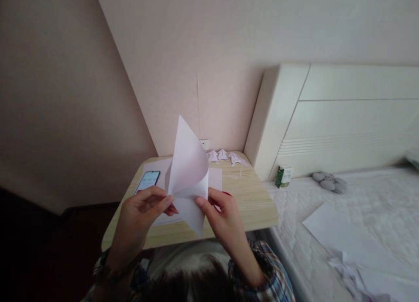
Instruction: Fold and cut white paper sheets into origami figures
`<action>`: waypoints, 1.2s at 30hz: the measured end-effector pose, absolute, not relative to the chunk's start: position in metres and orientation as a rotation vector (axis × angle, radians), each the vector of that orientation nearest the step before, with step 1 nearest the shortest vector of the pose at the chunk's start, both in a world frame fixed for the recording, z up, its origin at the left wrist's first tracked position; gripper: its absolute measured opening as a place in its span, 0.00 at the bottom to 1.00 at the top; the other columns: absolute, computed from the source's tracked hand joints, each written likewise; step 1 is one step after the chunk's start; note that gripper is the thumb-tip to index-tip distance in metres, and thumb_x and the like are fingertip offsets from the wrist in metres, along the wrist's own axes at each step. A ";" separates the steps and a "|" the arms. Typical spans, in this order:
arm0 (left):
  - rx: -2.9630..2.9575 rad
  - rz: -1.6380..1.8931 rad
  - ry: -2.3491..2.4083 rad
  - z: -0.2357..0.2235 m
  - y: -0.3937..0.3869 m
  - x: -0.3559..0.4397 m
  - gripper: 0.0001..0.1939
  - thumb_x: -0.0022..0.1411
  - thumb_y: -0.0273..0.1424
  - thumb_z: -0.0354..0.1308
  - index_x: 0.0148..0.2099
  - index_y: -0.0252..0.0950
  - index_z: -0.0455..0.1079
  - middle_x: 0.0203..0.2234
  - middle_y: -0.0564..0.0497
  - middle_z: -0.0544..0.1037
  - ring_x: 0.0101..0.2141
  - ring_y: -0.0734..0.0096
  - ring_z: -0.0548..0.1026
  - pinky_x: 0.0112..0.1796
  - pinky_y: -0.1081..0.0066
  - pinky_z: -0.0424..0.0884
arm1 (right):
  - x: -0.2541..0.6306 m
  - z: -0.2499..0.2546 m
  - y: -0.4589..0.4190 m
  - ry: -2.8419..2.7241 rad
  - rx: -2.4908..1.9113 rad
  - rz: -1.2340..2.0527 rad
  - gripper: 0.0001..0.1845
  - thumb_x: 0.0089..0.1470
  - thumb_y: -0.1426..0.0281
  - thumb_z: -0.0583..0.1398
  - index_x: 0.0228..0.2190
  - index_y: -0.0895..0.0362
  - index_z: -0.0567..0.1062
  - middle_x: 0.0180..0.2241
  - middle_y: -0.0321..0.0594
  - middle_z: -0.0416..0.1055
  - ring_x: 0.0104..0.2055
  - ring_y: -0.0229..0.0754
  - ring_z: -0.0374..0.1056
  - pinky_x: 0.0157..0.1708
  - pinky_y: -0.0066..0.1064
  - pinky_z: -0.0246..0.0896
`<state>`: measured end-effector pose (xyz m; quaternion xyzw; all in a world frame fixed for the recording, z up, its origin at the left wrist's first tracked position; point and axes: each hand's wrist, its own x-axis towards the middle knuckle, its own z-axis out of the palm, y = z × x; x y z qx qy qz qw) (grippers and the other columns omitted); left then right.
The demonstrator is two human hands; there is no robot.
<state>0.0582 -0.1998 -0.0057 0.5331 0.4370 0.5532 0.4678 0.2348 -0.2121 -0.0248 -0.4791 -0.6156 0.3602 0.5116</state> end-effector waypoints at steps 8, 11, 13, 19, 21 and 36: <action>1.339 1.350 1.097 -0.002 -0.203 0.059 0.07 0.53 0.24 0.63 0.25 0.37 0.71 0.17 0.55 0.80 0.20 0.69 0.80 0.25 0.74 0.78 | 0.238 -0.020 -0.214 -1.396 -1.129 0.838 0.18 0.54 0.63 0.61 0.17 0.54 0.64 0.17 0.31 0.61 0.23 0.37 0.57 0.23 0.27 0.52; 1.321 1.360 1.129 -0.006 -0.203 0.056 0.06 0.52 0.24 0.63 0.26 0.37 0.71 0.17 0.55 0.80 0.20 0.69 0.80 0.25 0.74 0.78 | 0.235 -0.023 -0.212 -1.394 -1.131 0.882 0.19 0.53 0.64 0.62 0.16 0.55 0.64 0.16 0.32 0.60 0.22 0.37 0.57 0.23 0.27 0.52; 1.321 1.346 1.135 -0.009 -0.202 0.055 0.06 0.51 0.24 0.63 0.25 0.37 0.72 0.17 0.55 0.80 0.20 0.69 0.80 0.25 0.75 0.78 | 0.236 -0.025 -0.210 -1.388 -1.127 0.917 0.18 0.52 0.64 0.63 0.16 0.56 0.67 0.17 0.32 0.62 0.23 0.37 0.59 0.23 0.28 0.54; 1.356 1.327 1.113 -0.013 -0.203 0.058 0.06 0.49 0.24 0.65 0.23 0.37 0.73 0.17 0.56 0.79 0.20 0.70 0.80 0.25 0.77 0.77 | 0.237 -0.024 -0.209 -1.304 -1.098 0.942 0.08 0.50 0.64 0.65 0.27 0.57 0.77 0.24 0.35 0.73 0.27 0.40 0.64 0.26 0.29 0.59; 1.359 1.367 1.114 -0.012 -0.203 0.060 0.06 0.49 0.23 0.64 0.24 0.37 0.73 0.17 0.56 0.79 0.20 0.71 0.80 0.25 0.78 0.77 | 0.237 -0.022 -0.211 -1.271 -1.095 0.940 0.08 0.50 0.64 0.65 0.26 0.57 0.77 0.25 0.36 0.74 0.27 0.40 0.65 0.26 0.29 0.60; 1.343 1.530 1.190 -0.014 -0.206 0.062 0.04 0.50 0.25 0.64 0.26 0.38 0.74 0.18 0.56 0.80 0.21 0.69 0.79 0.25 0.74 0.78 | 0.229 -0.021 -0.211 -1.174 -1.067 0.978 0.06 0.44 0.66 0.68 0.25 0.55 0.80 0.24 0.37 0.77 0.25 0.41 0.68 0.23 0.29 0.63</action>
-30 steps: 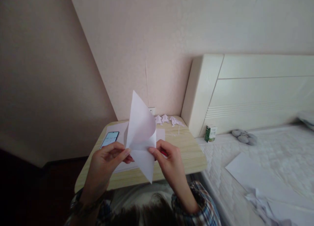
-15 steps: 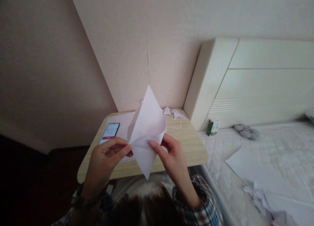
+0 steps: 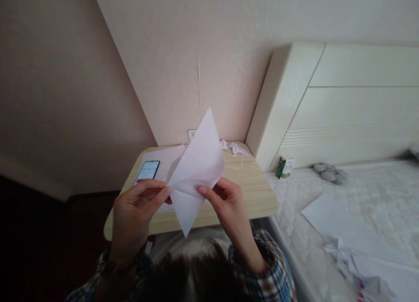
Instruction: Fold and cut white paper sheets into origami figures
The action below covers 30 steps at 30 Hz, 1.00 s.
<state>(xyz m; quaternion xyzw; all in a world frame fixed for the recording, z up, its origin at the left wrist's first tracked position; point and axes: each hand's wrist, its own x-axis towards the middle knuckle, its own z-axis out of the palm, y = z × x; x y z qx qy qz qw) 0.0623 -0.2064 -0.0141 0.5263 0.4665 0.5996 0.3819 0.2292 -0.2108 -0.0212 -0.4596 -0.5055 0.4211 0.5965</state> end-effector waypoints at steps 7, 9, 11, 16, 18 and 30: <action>1.341 1.526 1.182 -0.010 -0.208 0.063 0.05 0.50 0.24 0.63 0.24 0.38 0.73 0.18 0.57 0.78 0.21 0.72 0.78 0.25 0.76 0.77 | 0.241 -0.017 -0.213 -1.118 -1.076 0.861 0.08 0.50 0.66 0.65 0.22 0.54 0.74 0.21 0.33 0.71 0.26 0.38 0.66 0.26 0.27 0.62; 1.341 1.525 1.186 -0.010 -0.208 0.064 0.05 0.51 0.24 0.63 0.25 0.38 0.73 0.18 0.56 0.78 0.21 0.71 0.78 0.25 0.75 0.77 | 0.241 -0.017 -0.213 -1.120 -1.081 0.856 0.09 0.50 0.66 0.65 0.22 0.54 0.73 0.21 0.33 0.70 0.26 0.38 0.66 0.26 0.27 0.61; 1.343 1.530 1.190 -0.010 -0.208 0.063 0.05 0.51 0.24 0.63 0.25 0.37 0.73 0.19 0.56 0.78 0.21 0.71 0.78 0.26 0.75 0.77 | 0.240 -0.017 -0.212 -1.130 -1.088 0.861 0.09 0.49 0.66 0.66 0.22 0.54 0.72 0.21 0.33 0.70 0.25 0.38 0.65 0.25 0.27 0.60; 1.379 1.535 1.185 -0.011 -0.208 0.062 0.04 0.49 0.24 0.64 0.26 0.38 0.74 0.19 0.57 0.79 0.20 0.71 0.79 0.25 0.75 0.77 | 0.237 -0.018 -0.212 -1.159 -1.095 0.887 0.11 0.47 0.63 0.67 0.22 0.54 0.72 0.22 0.34 0.70 0.26 0.39 0.64 0.25 0.28 0.59; 1.388 1.546 1.188 -0.011 -0.208 0.061 0.04 0.49 0.24 0.65 0.27 0.38 0.75 0.19 0.57 0.79 0.20 0.72 0.79 0.25 0.76 0.77 | 0.237 -0.019 -0.213 -1.148 -1.099 0.887 0.12 0.48 0.63 0.66 0.22 0.54 0.72 0.22 0.34 0.69 0.26 0.39 0.63 0.25 0.28 0.58; 1.354 1.605 1.171 -0.017 -0.208 0.063 0.05 0.49 0.24 0.65 0.29 0.38 0.76 0.19 0.58 0.80 0.20 0.73 0.79 0.25 0.77 0.77 | 0.240 -0.024 -0.212 -1.118 -1.128 0.890 0.11 0.49 0.65 0.67 0.20 0.56 0.75 0.17 0.33 0.69 0.21 0.37 0.63 0.24 0.28 0.58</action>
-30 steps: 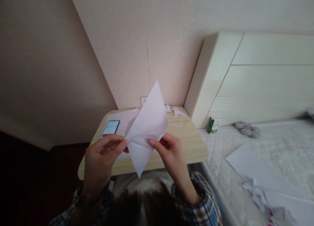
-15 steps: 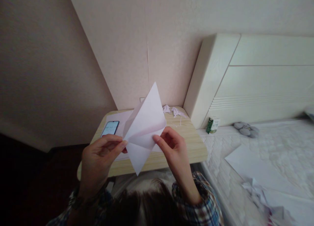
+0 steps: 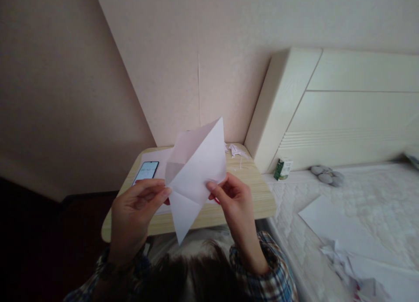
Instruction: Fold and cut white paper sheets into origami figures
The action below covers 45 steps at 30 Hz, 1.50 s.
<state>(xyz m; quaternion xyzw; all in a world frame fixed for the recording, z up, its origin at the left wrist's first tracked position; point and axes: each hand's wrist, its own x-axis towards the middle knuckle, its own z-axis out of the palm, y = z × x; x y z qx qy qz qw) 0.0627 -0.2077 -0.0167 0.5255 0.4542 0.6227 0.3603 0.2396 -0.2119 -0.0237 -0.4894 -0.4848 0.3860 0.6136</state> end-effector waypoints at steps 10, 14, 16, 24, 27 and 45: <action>1.351 1.579 1.165 -0.018 -0.208 0.059 0.06 0.48 0.22 0.65 0.28 0.37 0.75 0.19 0.59 0.79 0.19 0.75 0.78 0.23 0.79 0.76 | 0.240 -0.021 -0.210 -1.077 -1.068 0.862 0.09 0.48 0.67 0.67 0.21 0.55 0.74 0.20 0.31 0.69 0.24 0.35 0.62 0.24 0.25 0.57; 1.337 1.575 1.140 -0.018 -0.207 0.061 0.05 0.48 0.23 0.66 0.28 0.38 0.76 0.19 0.59 0.80 0.19 0.75 0.78 0.23 0.81 0.76 | 0.240 -0.025 -0.210 -1.042 -1.060 0.845 0.10 0.48 0.67 0.67 0.20 0.55 0.73 0.19 0.30 0.69 0.24 0.35 0.63 0.25 0.25 0.58; 1.320 1.582 1.133 -0.019 -0.206 0.062 0.05 0.48 0.23 0.66 0.27 0.38 0.76 0.19 0.58 0.80 0.20 0.75 0.79 0.24 0.81 0.76 | 0.241 -0.025 -0.210 -1.039 -1.065 0.838 0.11 0.49 0.67 0.67 0.19 0.55 0.73 0.18 0.30 0.69 0.23 0.34 0.63 0.25 0.24 0.57; 1.249 1.604 1.105 -0.022 -0.199 0.062 0.06 0.47 0.23 0.67 0.27 0.40 0.77 0.19 0.60 0.81 0.23 0.76 0.80 0.26 0.84 0.76 | 0.241 -0.024 -0.213 -1.088 -1.058 0.842 0.13 0.52 0.67 0.65 0.19 0.56 0.74 0.18 0.31 0.70 0.23 0.34 0.63 0.25 0.25 0.57; 1.248 1.597 1.102 -0.022 -0.199 0.060 0.07 0.47 0.22 0.67 0.26 0.40 0.77 0.19 0.61 0.81 0.22 0.79 0.79 0.26 0.86 0.75 | 0.240 -0.026 -0.211 -1.090 -1.039 0.826 0.11 0.53 0.67 0.65 0.21 0.55 0.75 0.20 0.31 0.72 0.25 0.34 0.65 0.27 0.24 0.58; 1.265 1.530 1.101 -0.022 -0.199 0.059 0.06 0.47 0.23 0.67 0.25 0.39 0.77 0.19 0.60 0.81 0.22 0.78 0.79 0.26 0.85 0.75 | 0.242 -0.027 -0.213 -1.090 -1.029 0.794 0.16 0.60 0.64 0.59 0.22 0.56 0.73 0.21 0.32 0.67 0.26 0.35 0.62 0.28 0.26 0.58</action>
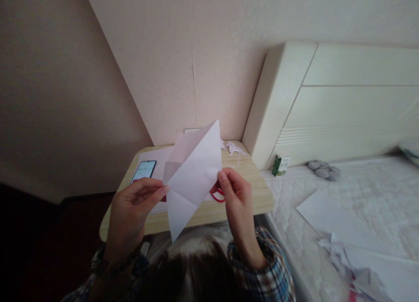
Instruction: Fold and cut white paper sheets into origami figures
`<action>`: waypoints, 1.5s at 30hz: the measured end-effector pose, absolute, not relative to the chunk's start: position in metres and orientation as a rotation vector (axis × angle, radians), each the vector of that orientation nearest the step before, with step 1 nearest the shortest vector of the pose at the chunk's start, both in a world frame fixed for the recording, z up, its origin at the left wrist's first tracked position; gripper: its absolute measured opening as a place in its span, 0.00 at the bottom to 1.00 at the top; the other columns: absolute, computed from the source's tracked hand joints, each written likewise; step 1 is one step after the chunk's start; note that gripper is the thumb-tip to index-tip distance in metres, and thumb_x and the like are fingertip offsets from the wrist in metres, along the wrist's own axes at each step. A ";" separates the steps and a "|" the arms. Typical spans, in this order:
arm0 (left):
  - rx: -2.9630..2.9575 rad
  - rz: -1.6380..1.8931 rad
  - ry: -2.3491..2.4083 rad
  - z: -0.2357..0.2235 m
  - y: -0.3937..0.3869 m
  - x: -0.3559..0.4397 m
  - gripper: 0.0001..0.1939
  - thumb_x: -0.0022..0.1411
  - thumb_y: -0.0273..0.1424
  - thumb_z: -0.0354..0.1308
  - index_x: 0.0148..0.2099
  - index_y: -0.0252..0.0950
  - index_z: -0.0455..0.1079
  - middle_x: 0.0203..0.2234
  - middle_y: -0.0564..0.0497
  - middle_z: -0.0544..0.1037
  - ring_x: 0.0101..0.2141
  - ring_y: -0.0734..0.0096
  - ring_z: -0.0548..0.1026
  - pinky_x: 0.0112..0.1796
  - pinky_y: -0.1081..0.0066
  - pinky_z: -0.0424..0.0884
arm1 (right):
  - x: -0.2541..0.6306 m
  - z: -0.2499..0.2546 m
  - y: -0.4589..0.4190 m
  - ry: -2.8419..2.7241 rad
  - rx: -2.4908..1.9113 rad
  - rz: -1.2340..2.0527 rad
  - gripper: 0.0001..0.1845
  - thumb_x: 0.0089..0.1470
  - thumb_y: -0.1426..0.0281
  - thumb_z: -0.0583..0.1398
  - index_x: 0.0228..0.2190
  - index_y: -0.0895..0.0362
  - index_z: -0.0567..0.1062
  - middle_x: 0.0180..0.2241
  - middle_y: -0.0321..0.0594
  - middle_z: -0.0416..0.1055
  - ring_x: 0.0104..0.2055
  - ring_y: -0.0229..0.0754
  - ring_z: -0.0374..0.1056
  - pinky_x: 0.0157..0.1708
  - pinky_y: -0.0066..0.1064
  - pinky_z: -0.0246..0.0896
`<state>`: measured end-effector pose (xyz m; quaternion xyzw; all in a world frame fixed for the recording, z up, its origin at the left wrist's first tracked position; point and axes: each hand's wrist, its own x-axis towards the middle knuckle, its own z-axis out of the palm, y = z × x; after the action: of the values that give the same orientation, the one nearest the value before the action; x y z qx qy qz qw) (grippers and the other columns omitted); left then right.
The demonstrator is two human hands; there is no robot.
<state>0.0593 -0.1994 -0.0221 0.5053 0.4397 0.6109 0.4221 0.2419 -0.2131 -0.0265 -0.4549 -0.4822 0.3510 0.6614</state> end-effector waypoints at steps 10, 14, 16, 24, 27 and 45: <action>1.274 1.513 1.138 -0.023 -0.200 0.060 0.04 0.48 0.25 0.66 0.28 0.38 0.76 0.21 0.57 0.81 0.25 0.72 0.80 0.28 0.78 0.77 | 0.237 -0.029 -0.211 -1.056 -1.102 0.877 0.08 0.50 0.66 0.66 0.24 0.56 0.76 0.17 0.31 0.68 0.21 0.35 0.62 0.22 0.25 0.57; 1.283 1.503 1.141 -0.023 -0.201 0.061 0.06 0.47 0.25 0.67 0.28 0.38 0.74 0.22 0.57 0.80 0.26 0.71 0.79 0.29 0.77 0.76 | 0.235 -0.031 -0.211 -1.044 -1.103 0.880 0.08 0.51 0.64 0.66 0.25 0.56 0.77 0.18 0.31 0.69 0.21 0.35 0.62 0.22 0.25 0.59; 1.276 1.509 1.156 -0.022 -0.201 0.061 0.05 0.48 0.26 0.66 0.27 0.38 0.73 0.21 0.56 0.80 0.25 0.71 0.79 0.27 0.76 0.76 | 0.233 -0.030 -0.211 -1.045 -1.109 0.882 0.08 0.51 0.64 0.65 0.26 0.55 0.78 0.20 0.32 0.71 0.23 0.36 0.64 0.24 0.26 0.60; 1.241 1.518 1.168 -0.018 -0.204 0.064 0.05 0.50 0.27 0.65 0.25 0.38 0.71 0.19 0.57 0.79 0.23 0.72 0.78 0.25 0.76 0.74 | 0.228 -0.030 -0.209 -1.074 -1.166 0.907 0.14 0.45 0.63 0.68 0.16 0.57 0.75 0.15 0.35 0.70 0.19 0.37 0.63 0.20 0.27 0.58; 1.230 1.508 1.154 -0.018 -0.204 0.063 0.05 0.53 0.26 0.63 0.26 0.38 0.72 0.20 0.56 0.81 0.24 0.72 0.79 0.28 0.76 0.75 | 0.233 -0.037 -0.206 -1.026 -1.185 0.838 0.18 0.48 0.61 0.66 0.15 0.57 0.72 0.14 0.33 0.67 0.18 0.35 0.61 0.20 0.27 0.55; 1.133 1.254 1.119 -0.034 -0.202 0.074 0.13 0.50 0.35 0.69 0.38 0.34 0.78 0.30 0.48 0.85 0.31 0.62 0.81 0.30 0.71 0.75 | 0.226 -0.034 -0.208 -1.209 -1.175 0.812 0.11 0.49 0.64 0.65 0.20 0.56 0.76 0.16 0.33 0.71 0.20 0.38 0.66 0.21 0.28 0.60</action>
<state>0.0744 -0.2021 -0.0341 0.4743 0.4685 0.5252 0.5290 0.2260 -0.2081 -0.0343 -0.5056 -0.5202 0.3491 0.5932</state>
